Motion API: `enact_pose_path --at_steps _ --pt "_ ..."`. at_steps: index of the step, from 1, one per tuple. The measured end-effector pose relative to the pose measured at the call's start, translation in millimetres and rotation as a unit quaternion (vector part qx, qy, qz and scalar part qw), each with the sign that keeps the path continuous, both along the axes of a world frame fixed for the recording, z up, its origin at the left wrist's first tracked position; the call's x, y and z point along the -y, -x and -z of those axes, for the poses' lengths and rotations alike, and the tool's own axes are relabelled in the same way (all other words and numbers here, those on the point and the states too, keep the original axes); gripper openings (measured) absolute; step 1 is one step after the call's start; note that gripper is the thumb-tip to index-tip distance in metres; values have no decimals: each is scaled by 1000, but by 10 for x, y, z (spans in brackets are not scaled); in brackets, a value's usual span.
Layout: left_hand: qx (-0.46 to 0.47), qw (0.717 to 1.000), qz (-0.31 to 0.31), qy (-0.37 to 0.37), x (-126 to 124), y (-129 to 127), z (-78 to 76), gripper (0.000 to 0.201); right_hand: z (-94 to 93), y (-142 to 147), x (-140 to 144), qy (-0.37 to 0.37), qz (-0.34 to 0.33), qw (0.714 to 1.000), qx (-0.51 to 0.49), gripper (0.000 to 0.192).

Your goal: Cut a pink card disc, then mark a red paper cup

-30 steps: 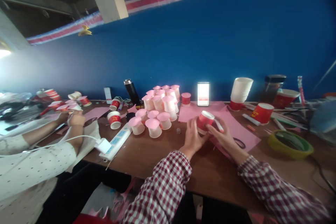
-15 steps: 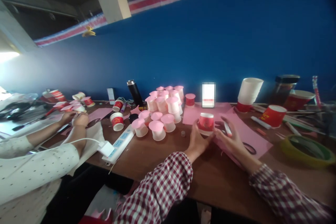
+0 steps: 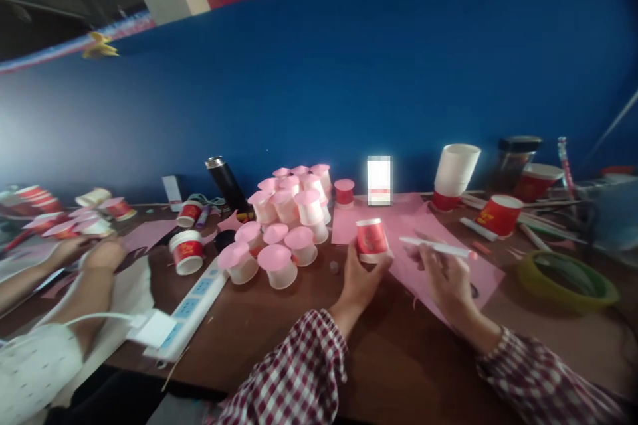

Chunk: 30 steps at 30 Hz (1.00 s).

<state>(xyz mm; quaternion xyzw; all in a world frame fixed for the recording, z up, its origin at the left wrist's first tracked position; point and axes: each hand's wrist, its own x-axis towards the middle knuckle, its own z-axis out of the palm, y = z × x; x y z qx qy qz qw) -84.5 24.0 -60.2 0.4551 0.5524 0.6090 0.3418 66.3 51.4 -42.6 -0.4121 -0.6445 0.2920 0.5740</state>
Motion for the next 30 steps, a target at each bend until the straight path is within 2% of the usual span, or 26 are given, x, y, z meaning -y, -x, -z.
enact_pose_path --at_steps 4,6,10,13,16,19,23,26,28,30 --pt "66 997 26 5 -36 16 12 68 -7 3 38 -12 30 999 -16 32" --pt "89 995 46 0 -38 13 0 65 -1 9 54 -35 13 999 -14 25" --pt "117 991 59 11 -29 5 -31 63 -48 11 84 -108 -34 991 73 17" --pt "126 989 67 27 -22 8 -43 64 -132 19 103 -143 -37 984 97 14" --pt "129 989 61 29 -20 21 -54 65 -195 32 113 -190 -30 976 106 15" --pt "180 980 75 25 -32 37 -77 59 -210 26 115 -231 -15 967 111 23" --pt "295 948 121 13 -64 64 -100 39 -211 -13 103 -218 -3 970 104 31" --pt "385 913 129 48 -77 88 -107 28 -212 -31 82 -201 -12 975 96 30" --pt "415 897 133 72 -75 96 -116 26 -205 -30 66 -184 -21 979 81 27" --pt "411 897 144 77 -68 94 -124 26 -194 -22 51 -170 -27 983 67 26"
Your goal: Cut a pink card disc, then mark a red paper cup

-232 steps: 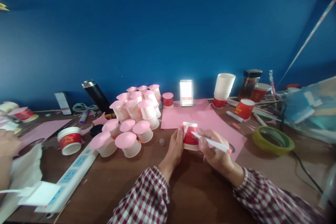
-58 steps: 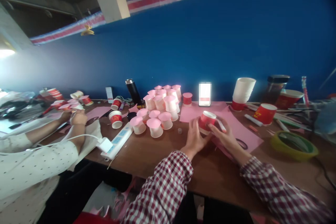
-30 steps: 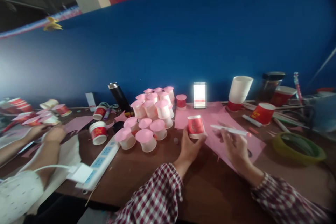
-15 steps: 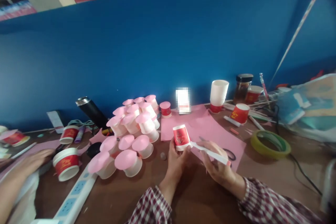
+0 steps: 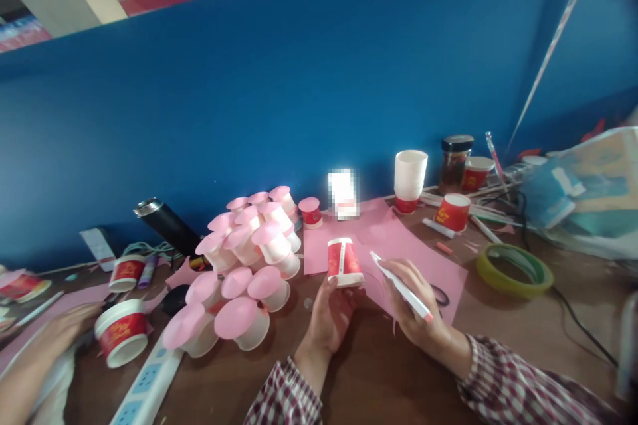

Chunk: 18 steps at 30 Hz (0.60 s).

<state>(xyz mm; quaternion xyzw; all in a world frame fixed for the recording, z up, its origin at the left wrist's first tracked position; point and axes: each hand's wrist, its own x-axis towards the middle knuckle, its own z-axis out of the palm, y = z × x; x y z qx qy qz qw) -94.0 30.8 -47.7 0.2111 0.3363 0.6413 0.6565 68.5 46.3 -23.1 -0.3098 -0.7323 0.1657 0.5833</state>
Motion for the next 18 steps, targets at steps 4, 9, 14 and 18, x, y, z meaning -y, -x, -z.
enact_pose_path --at_steps 4,9,14,18 --pt "-71 997 -8 -43 13 -28 28 30 5 12 -13 7 4 1000 -5 24" --pt "-217 972 -49 -70 28 -59 69 55 20 9 14 -13 20 999 23 20" --pt "-296 950 -38 -89 35 -58 35 64 32 20 72 -36 32 998 47 16" --pt "-322 941 -34 -94 16 -53 65 65 -4 38 113 -57 28 996 64 9"
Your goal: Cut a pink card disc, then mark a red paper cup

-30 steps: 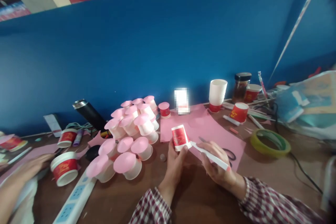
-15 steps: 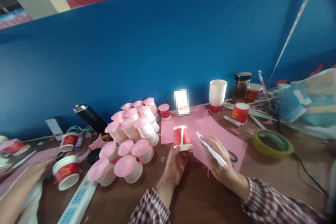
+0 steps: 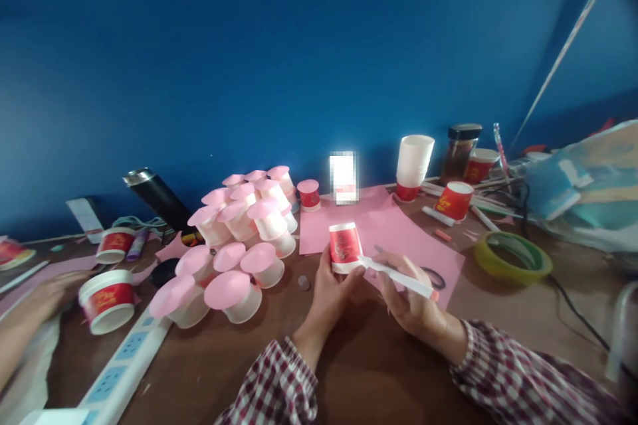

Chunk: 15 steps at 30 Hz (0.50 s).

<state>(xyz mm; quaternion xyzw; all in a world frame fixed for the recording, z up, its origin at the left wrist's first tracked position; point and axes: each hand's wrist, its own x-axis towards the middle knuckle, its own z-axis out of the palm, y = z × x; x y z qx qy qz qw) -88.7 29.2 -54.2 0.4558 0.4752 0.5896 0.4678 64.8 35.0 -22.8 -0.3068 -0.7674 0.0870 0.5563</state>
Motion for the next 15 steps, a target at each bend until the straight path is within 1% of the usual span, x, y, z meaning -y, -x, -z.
enact_pose_path --at_steps 2,7,11,15 --pt "-24 1000 -13 1 -12 -3 35 66 -13 7 10 -9 -6 1000 4 7" --pt "-114 990 -84 -21 -7 -38 94 74 -34 9 17 -52 -30 997 46 9" --pt "-153 983 -88 -56 29 -70 51 77 -79 13 20 -75 -27 995 60 9" --pt "-151 984 -76 -51 50 -77 8 77 -91 18 16 -84 -32 994 66 13"
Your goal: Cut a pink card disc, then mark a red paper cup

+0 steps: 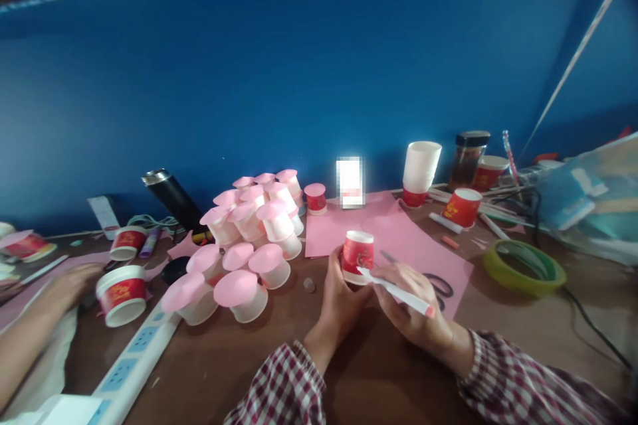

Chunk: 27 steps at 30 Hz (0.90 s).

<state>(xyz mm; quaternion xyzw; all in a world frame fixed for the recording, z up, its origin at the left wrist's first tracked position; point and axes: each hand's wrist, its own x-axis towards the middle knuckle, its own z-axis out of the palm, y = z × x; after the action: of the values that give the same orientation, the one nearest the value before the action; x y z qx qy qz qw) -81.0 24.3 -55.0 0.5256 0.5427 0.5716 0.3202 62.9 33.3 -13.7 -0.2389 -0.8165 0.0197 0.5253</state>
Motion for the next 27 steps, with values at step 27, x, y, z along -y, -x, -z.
enact_pose_path --at_steps 27 --pt "46 998 15 39 -16 -16 -10 68 160 18 -32 36 -2 999 36 17"
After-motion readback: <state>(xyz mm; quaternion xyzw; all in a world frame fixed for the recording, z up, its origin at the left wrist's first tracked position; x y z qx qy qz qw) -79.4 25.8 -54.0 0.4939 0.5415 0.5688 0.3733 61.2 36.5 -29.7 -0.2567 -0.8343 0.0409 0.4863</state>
